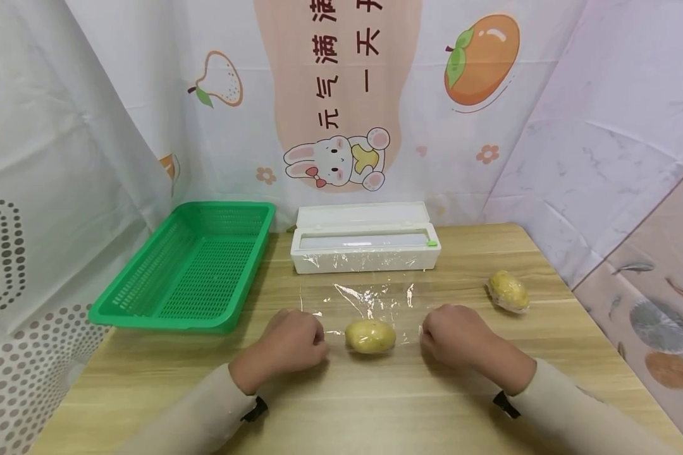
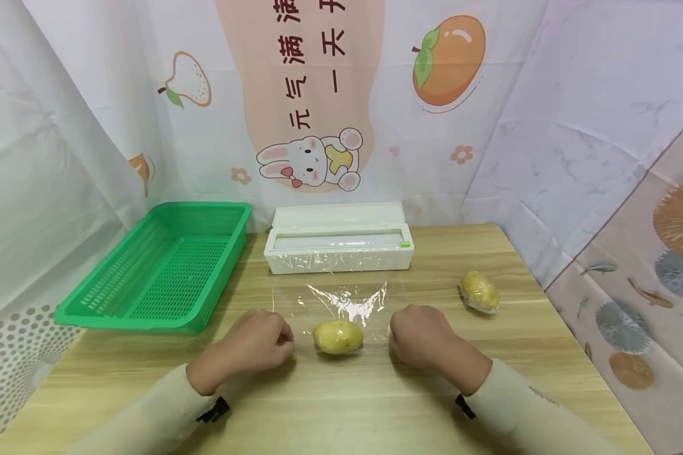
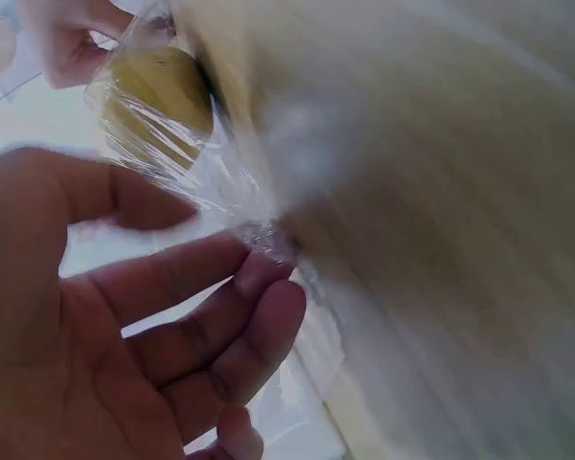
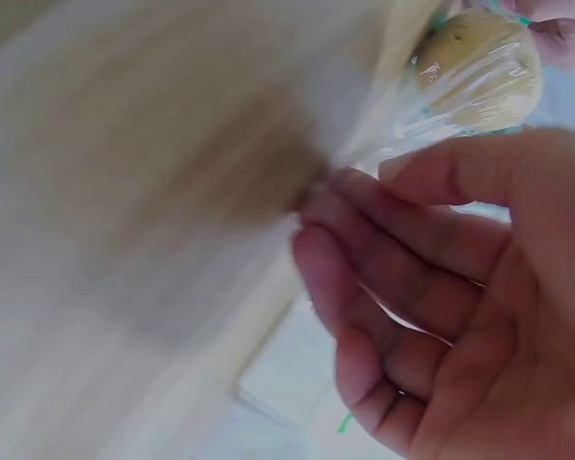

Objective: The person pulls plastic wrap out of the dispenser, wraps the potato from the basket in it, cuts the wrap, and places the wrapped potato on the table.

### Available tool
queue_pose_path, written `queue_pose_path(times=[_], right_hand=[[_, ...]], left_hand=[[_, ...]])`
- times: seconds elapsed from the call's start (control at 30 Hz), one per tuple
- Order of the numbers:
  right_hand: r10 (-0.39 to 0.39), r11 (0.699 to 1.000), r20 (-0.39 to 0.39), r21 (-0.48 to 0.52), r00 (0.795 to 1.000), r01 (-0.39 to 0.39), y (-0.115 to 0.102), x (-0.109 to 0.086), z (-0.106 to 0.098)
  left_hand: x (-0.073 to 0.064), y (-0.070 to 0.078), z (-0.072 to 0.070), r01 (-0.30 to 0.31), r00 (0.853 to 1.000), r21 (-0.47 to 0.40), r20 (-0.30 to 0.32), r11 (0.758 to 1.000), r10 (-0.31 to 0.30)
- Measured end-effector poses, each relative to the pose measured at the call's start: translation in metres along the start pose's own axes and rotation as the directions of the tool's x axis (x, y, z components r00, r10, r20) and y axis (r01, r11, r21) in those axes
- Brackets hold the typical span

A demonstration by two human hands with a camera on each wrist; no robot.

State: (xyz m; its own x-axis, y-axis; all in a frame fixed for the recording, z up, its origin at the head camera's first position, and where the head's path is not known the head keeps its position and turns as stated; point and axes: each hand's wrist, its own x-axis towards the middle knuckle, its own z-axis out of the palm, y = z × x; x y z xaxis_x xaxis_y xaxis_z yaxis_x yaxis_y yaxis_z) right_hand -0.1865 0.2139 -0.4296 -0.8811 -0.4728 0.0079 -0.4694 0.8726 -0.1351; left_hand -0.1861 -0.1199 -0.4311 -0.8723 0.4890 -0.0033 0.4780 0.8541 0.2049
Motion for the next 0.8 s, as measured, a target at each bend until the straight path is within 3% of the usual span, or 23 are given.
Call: queue_pose_path(times=[0.2, 0.43, 0.6, 0.8], right_hand=[[-0.011, 0.998, 0.048, -0.062, 0.999, 0.014, -0.009, -0.007, -0.007], [0.027, 0.996, 0.035, -0.089, 0.999, -0.023, -0.012, -0.005, -0.009], [0.076, 0.988, 0.064, -0.141, 0.995, -0.066, -0.017, -0.001, -0.009], [0.134, 0.969, 0.073, -0.217, 0.988, -0.116, -0.025, 0.005, -0.006]], left_hand=[[0.000, 0.000, -0.003, -0.016, 0.997, 0.005, 0.074, 1.000, 0.016], [0.001, -0.003, -0.001, -0.052, 0.998, 0.038, 0.031, 0.998, 0.051], [0.005, 0.004, -0.001, -0.009, 1.000, 0.040, 0.023, 0.999, 0.008], [0.011, 0.013, -0.002, 0.054, 0.998, 0.109, 0.018, 0.993, -0.056]])
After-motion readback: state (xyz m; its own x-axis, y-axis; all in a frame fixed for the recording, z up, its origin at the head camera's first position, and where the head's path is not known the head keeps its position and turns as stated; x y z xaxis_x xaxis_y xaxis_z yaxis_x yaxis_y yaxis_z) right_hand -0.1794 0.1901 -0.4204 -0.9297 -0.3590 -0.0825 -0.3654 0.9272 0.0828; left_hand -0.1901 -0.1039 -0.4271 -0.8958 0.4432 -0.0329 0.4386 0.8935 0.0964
